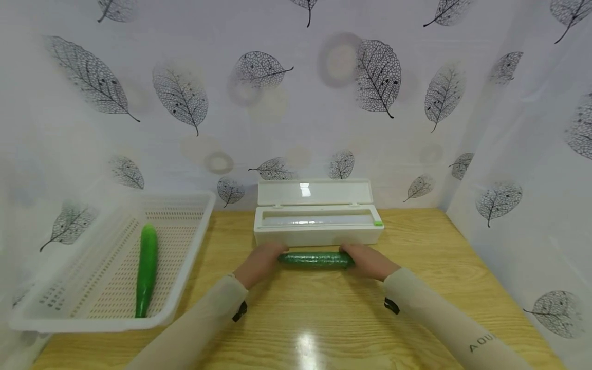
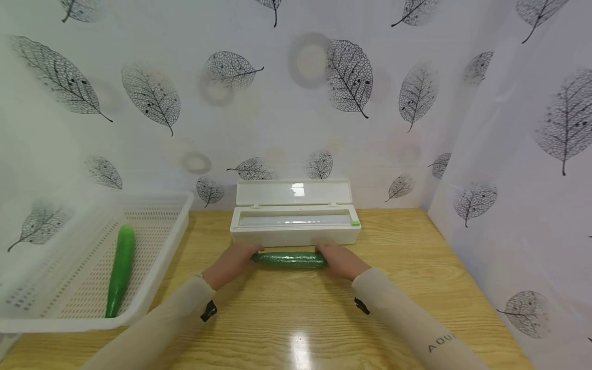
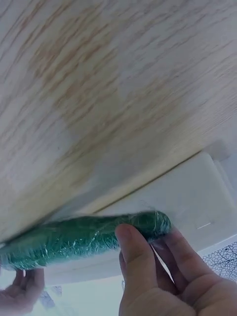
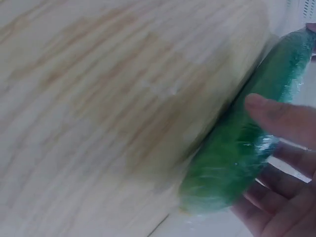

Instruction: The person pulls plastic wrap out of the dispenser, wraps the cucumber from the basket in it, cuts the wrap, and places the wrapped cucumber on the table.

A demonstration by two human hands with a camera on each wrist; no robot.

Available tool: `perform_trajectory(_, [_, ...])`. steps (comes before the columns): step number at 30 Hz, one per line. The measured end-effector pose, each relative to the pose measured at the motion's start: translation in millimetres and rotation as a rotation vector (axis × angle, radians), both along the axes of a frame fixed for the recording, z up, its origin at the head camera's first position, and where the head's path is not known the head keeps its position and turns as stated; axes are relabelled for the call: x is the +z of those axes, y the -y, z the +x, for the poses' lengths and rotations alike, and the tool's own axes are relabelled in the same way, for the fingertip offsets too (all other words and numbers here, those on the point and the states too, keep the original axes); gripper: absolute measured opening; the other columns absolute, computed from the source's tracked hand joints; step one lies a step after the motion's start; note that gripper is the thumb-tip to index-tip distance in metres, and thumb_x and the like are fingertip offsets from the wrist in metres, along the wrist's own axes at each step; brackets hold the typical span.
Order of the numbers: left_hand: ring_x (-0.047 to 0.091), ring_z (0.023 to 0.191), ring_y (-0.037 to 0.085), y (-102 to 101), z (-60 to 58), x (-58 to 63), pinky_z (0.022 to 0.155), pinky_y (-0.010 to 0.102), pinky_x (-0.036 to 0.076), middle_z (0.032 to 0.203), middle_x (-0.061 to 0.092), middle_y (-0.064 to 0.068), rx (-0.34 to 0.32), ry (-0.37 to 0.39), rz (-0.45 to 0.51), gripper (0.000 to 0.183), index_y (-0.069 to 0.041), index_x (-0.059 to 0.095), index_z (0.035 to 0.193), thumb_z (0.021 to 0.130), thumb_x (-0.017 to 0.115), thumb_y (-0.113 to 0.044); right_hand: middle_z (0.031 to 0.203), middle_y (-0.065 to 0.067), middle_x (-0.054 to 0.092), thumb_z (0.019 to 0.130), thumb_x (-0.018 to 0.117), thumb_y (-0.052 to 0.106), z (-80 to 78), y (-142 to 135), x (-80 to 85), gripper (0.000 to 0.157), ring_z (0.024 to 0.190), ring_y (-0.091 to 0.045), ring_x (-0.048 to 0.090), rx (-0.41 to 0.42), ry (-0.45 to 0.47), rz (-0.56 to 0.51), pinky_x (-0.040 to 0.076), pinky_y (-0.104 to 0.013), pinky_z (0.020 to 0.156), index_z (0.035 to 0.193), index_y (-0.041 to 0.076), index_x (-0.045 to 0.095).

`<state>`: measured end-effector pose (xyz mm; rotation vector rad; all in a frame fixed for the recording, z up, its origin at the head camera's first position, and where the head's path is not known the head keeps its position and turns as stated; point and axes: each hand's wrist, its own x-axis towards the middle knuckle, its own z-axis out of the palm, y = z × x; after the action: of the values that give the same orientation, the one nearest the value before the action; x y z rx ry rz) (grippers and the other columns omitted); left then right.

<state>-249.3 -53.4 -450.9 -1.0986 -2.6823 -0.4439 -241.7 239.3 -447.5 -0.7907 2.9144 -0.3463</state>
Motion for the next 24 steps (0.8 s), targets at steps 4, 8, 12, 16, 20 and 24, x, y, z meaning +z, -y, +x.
perform_trajectory(4, [0.065, 0.097, 0.027, 0.6, 1.4, 2.3, 0.088, 0.037, 0.052, 0.105, 0.068, 0.013, 0.006, 0.086, 0.037, 0.031, 0.0, 0.063, 0.106, 0.079, 0.059, 0.014, 0.104, -0.007, 0.058, 0.072, 0.079, 0.007, 0.9, -1.6, -3.0, 0.047, 0.094, -0.02, 0.059, -0.002, -0.022, 0.026, 0.052, -0.039, 0.087, 0.115, 0.005, 0.062])
perform_trajectory(8, [0.064, 0.097, 0.027, 1.1, 0.3, 1.3, 0.088, 0.038, 0.052, 0.106, 0.068, 0.014, -0.001, 0.125, 0.035, 0.028, 0.001, 0.063, 0.106, 0.082, 0.057, 0.012, 0.104, -0.008, 0.057, 0.071, 0.08, 0.008, 1.8, -2.6, -3.1, 0.052, 0.093, -0.02, 0.059, -0.021, -0.05, 0.03, 0.053, -0.038, 0.085, 0.119, 0.005, 0.061])
perform_trajectory(12, [0.064, 0.091, 0.024, 1.2, -2.6, -2.1, 0.084, 0.036, 0.052, 0.099, 0.068, 0.011, -0.021, 0.1, 0.023, 0.02, 0.0, 0.064, 0.101, 0.085, 0.056, 0.006, 0.108, -0.011, 0.064, 0.072, 0.078, 0.007, 0.3, -2.7, -1.4, 0.048, 0.099, -0.026, 0.062, -0.064, -0.061, -0.016, 0.052, -0.042, 0.088, 0.116, 0.003, 0.06])
perform_trajectory(16, [0.064, 0.084, 0.023, -0.7, -5.4, -6.2, 0.078, 0.034, 0.054, 0.093, 0.068, 0.011, -0.015, 0.079, -0.037, 0.019, 0.0, 0.062, 0.103, 0.086, 0.055, 0.004, 0.1, -0.007, 0.067, 0.074, 0.076, 0.008, -2.3, -5.0, -1.5, 0.035, 0.092, -0.022, 0.064, -0.081, -0.051, -0.051, 0.054, -0.039, 0.084, 0.104, 0.007, 0.059])
perform_trajectory(20, [0.062, 0.081, 0.025, -2.0, -6.5, -11.4, 0.074, 0.034, 0.055, 0.092, 0.065, 0.014, 0.008, 0.071, -0.068, 0.025, 0.001, 0.059, 0.11, 0.086, 0.056, 0.006, 0.104, -0.008, 0.065, 0.074, 0.076, 0.006, -2.1, -10.5, -2.4, 0.038, 0.096, -0.025, 0.063, -0.051, -0.081, -0.056, 0.053, -0.041, 0.085, 0.108, 0.007, 0.061])
perform_trajectory(24, [0.057, 0.079, 0.019, -2.5, -8.0, -17.9, 0.07, 0.03, 0.053, 0.089, 0.057, 0.011, 0.042, 0.055, -0.011, 0.023, -0.001, 0.062, 0.107, 0.085, 0.057, 0.006, 0.105, -0.011, 0.06, 0.074, 0.069, -0.01, -0.8, -14.7, -2.6, 0.046, 0.093, -0.025, 0.061, -0.027, -0.155, -0.054, 0.054, -0.039, 0.083, 0.116, 0.006, 0.063])
